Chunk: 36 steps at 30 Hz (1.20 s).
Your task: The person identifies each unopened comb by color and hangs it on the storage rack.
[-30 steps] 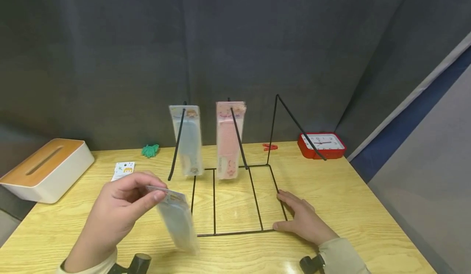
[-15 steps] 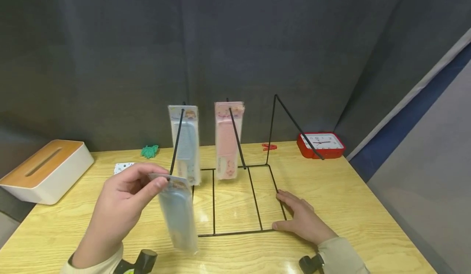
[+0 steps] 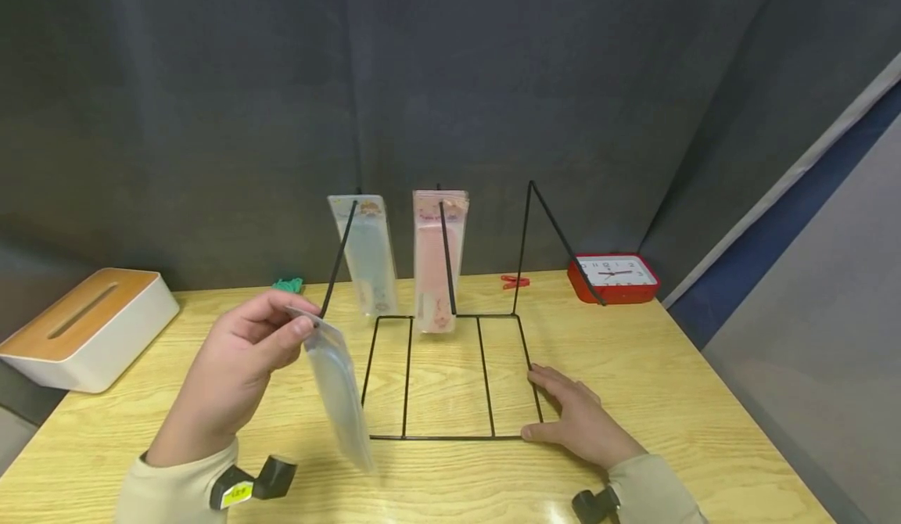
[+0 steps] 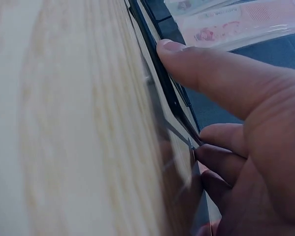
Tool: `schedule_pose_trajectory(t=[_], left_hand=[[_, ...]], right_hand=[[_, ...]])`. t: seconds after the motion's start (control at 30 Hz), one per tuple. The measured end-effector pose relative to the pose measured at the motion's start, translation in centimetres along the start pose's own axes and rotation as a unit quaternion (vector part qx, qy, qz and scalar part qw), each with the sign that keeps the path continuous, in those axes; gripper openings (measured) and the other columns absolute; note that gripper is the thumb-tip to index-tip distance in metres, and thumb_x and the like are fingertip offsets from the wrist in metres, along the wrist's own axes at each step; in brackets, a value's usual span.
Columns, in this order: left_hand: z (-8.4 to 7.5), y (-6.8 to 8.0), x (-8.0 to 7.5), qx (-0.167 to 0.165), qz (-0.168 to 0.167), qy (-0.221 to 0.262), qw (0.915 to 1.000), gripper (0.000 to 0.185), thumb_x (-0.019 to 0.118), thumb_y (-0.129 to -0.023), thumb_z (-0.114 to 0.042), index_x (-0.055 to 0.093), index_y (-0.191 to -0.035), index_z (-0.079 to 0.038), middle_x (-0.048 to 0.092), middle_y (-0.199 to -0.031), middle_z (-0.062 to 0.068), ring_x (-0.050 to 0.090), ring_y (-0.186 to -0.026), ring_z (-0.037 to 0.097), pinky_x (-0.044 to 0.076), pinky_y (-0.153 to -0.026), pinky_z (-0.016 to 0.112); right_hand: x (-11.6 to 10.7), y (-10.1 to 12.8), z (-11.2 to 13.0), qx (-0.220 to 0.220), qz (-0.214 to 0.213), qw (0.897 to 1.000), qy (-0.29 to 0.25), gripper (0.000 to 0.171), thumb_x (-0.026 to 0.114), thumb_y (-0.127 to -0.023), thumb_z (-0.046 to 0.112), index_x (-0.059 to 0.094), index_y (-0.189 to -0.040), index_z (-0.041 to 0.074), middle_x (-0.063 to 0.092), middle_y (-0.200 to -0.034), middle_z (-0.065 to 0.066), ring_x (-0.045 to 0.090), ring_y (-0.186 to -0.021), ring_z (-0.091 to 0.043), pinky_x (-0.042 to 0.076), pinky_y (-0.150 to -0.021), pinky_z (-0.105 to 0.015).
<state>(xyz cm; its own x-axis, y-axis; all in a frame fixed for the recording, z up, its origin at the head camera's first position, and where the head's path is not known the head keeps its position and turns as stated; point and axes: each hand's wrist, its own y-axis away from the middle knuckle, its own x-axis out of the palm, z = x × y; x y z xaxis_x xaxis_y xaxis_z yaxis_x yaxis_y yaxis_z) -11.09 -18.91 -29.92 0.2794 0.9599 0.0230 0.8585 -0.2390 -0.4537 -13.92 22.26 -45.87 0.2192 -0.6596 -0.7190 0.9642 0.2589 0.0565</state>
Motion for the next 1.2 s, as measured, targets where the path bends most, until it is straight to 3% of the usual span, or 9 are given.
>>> schedule_pose_trajectory(t=[0.23,0.47,0.6,0.87,0.97,1.13,1.2], left_hand=[[-0.7,0.3,0.7,-0.002,-0.001,-0.03,0.9996,0.022,0.056,-0.097,0.009,0.071,-0.102,-0.007,0.069,-0.092,-0.001,0.06,-0.082,0.01,0.051,-0.076,0.025],[-0.8,0.7,1.3,0.02,0.028,-0.031,0.9989,0.026,0.058,-0.094,0.013,0.072,-0.102,-0.008,0.069,-0.098,0.001,0.064,-0.084,0.012,0.053,-0.078,0.026],[-0.6,0.4,1.1,0.027,0.037,-0.015,0.9988,0.028,0.056,-0.095,0.013,0.071,-0.103,-0.008,0.069,-0.098,0.0,0.063,-0.083,0.011,0.052,-0.077,0.025],[0.1,-0.2,0.5,0.001,0.086,0.04,0.9955,0.03,0.05,-0.099,0.011,0.068,-0.105,-0.013,0.066,-0.094,-0.003,0.058,-0.081,0.009,0.049,-0.072,0.024],[0.0,0.1,0.7,0.009,0.067,0.039,0.997,0.031,0.05,-0.097,0.014,0.068,-0.103,-0.01,0.065,-0.091,-0.003,0.055,-0.076,0.01,0.047,-0.067,0.024],[-0.7,0.7,1.5,0.037,0.003,0.013,0.9992,0.027,0.051,-0.095,0.018,0.069,-0.097,-0.003,0.061,-0.08,-0.002,0.037,-0.059,0.017,0.032,-0.055,0.031],[-1.1,0.9,1.9,0.033,-0.023,-0.006,0.9992,0.024,0.053,-0.094,0.017,0.069,-0.096,-0.002,0.063,-0.08,0.0,0.042,-0.06,0.016,0.037,-0.055,0.029]], right_hand=[[-0.3,0.2,0.0,0.002,0.017,1.0,-0.002,0.093,0.084,-0.079,0.043,0.042,-0.152,0.003,0.031,-0.162,-0.013,0.02,-0.15,-0.038,0.004,-0.117,-0.062],[-0.8,0.3,-0.1,-0.006,0.036,0.999,-0.008,0.093,0.084,-0.079,0.039,0.04,-0.153,0.004,0.031,-0.162,-0.012,0.018,-0.151,-0.037,0.003,-0.117,-0.063],[-1.0,0.4,-0.2,-0.006,0.041,0.999,-0.009,0.093,0.084,-0.079,0.038,0.039,-0.153,0.004,0.03,-0.162,-0.012,0.018,-0.151,-0.038,0.003,-0.117,-0.063],[-0.9,0.4,-0.5,-0.004,0.041,0.999,-0.016,0.093,0.085,-0.079,0.037,0.039,-0.153,0.004,0.03,-0.163,-0.012,0.018,-0.151,-0.038,0.002,-0.117,-0.063],[-0.8,0.3,-0.6,-0.006,0.041,0.999,-0.016,0.093,0.085,-0.079,0.037,0.039,-0.154,0.005,0.03,-0.163,-0.011,0.018,-0.151,-0.037,0.002,-0.117,-0.063],[-0.7,0.1,-0.6,-0.011,0.038,0.999,-0.014,0.093,0.084,-0.079,0.037,0.04,-0.153,0.004,0.03,-0.163,-0.012,0.019,-0.151,-0.037,0.003,-0.117,-0.062],[-0.7,0.1,-0.6,-0.01,0.038,0.999,-0.016,0.093,0.085,-0.079,0.037,0.04,-0.153,0.004,0.031,-0.162,-0.012,0.018,-0.151,-0.037,0.003,-0.117,-0.062]])
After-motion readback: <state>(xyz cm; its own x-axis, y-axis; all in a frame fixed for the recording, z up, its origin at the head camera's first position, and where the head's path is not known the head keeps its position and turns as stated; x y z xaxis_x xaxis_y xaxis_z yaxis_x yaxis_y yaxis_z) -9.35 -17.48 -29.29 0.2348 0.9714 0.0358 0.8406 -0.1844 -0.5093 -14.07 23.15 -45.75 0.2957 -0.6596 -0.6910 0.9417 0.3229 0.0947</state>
